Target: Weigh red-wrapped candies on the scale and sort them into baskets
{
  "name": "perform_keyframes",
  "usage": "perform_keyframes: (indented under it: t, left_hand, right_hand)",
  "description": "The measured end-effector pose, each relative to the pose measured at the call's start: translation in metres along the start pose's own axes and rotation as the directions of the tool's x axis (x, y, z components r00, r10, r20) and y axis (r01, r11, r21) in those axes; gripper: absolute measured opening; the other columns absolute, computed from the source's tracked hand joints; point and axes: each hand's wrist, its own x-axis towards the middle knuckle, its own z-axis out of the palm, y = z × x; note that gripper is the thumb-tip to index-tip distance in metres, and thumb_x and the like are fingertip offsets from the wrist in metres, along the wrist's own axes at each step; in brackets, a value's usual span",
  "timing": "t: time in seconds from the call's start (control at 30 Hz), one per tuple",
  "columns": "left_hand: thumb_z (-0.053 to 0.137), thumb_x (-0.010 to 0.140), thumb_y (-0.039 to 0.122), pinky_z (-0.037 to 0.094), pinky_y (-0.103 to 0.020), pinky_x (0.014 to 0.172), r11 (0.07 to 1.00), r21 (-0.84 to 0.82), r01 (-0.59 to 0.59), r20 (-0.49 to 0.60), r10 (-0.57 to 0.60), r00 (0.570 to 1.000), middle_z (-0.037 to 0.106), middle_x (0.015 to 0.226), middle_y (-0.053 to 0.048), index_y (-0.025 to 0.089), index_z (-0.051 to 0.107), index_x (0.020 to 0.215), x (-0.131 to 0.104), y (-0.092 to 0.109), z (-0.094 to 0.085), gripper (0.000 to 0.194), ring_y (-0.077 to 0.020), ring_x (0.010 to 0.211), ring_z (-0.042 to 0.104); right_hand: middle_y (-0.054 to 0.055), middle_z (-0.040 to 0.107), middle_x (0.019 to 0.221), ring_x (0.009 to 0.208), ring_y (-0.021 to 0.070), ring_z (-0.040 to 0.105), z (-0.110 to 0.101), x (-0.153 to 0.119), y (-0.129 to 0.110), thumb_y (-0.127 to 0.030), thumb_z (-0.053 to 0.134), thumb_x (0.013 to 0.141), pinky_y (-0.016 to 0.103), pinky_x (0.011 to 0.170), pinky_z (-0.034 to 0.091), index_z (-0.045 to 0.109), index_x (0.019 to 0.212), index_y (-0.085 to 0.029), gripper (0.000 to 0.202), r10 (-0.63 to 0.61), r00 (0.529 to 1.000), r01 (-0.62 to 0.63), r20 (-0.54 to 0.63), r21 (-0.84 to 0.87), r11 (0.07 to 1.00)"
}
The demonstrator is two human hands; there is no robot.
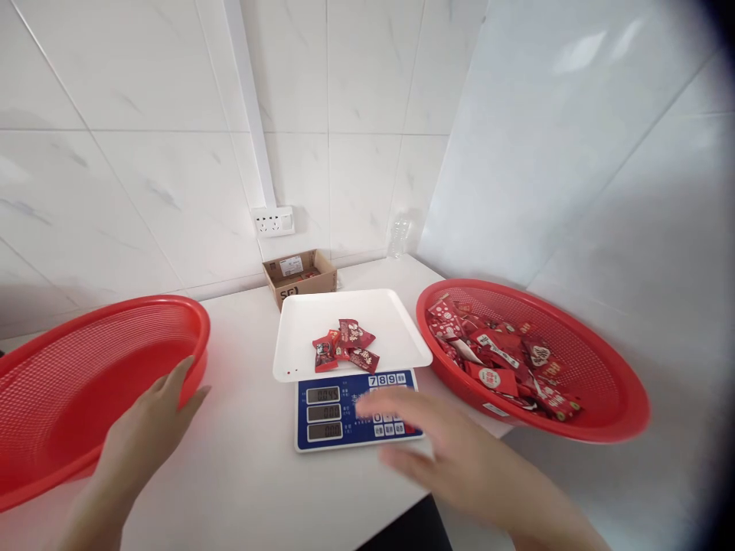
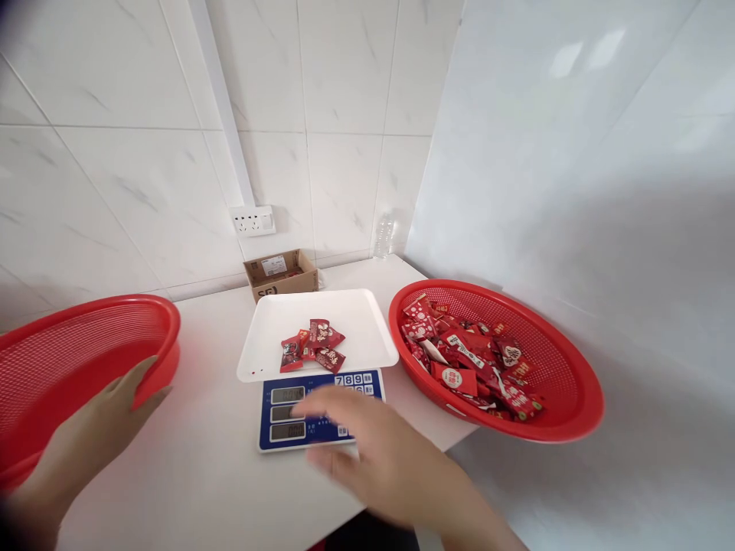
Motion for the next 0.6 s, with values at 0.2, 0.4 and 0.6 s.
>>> perform_keyframes:
  t: [0.2,0.4,0.6]
  left_hand:
    - [0.028,0.091,0.047,0.054,-0.041,0.069,0.987,0.161,-0.005,0.271,-0.039,0.962,0.061,0.122,-0.016,0.019,0.039,0.136,0.006,0.060,0.006,0.053,-0.0337,0.103,0.062]
    - [0.035,0.091,0.044,0.033,-0.053,0.105,0.983,0.046,-0.179,0.276,0.160,0.948,0.040,0.145,-0.016,0.015,0.041,0.135,0.009,0.100,0.018,0.053,-0.0337,0.136,0.029]
    - [0.042,0.091,0.038,0.035,-0.046,0.105,0.897,-0.188,-0.400,0.400,0.442,0.803,0.044,0.142,-0.010,0.022,0.042,0.133,0.033,0.149,0.045,0.045,-0.0271,0.136,0.032]
  right_hand:
    - [0.009,0.059,0.122,0.115,0.0222,0.052,-0.009,0.071,0.057,-0.024,0.045,0.087,0.043,0.100,0.041,0.058,0.116,-0.022,0.031,-0.001,0.933,-0.169,-0.360,-0.441,0.882]
    - [0.016,0.047,0.137,0.129,0.0284,0.038,-0.009,0.107,0.074,-0.030,0.048,0.088,0.046,0.103,0.035,0.051,0.128,-0.016,0.042,0.032,0.961,-0.206,-0.276,-0.631,0.748]
    - [0.016,0.052,0.131,0.128,0.0306,0.038,-0.006,0.125,0.081,-0.035,0.052,0.087,0.053,0.102,0.030,0.052,0.125,-0.018,0.042,-0.009,0.983,-0.118,-0.181,-0.680,0.723]
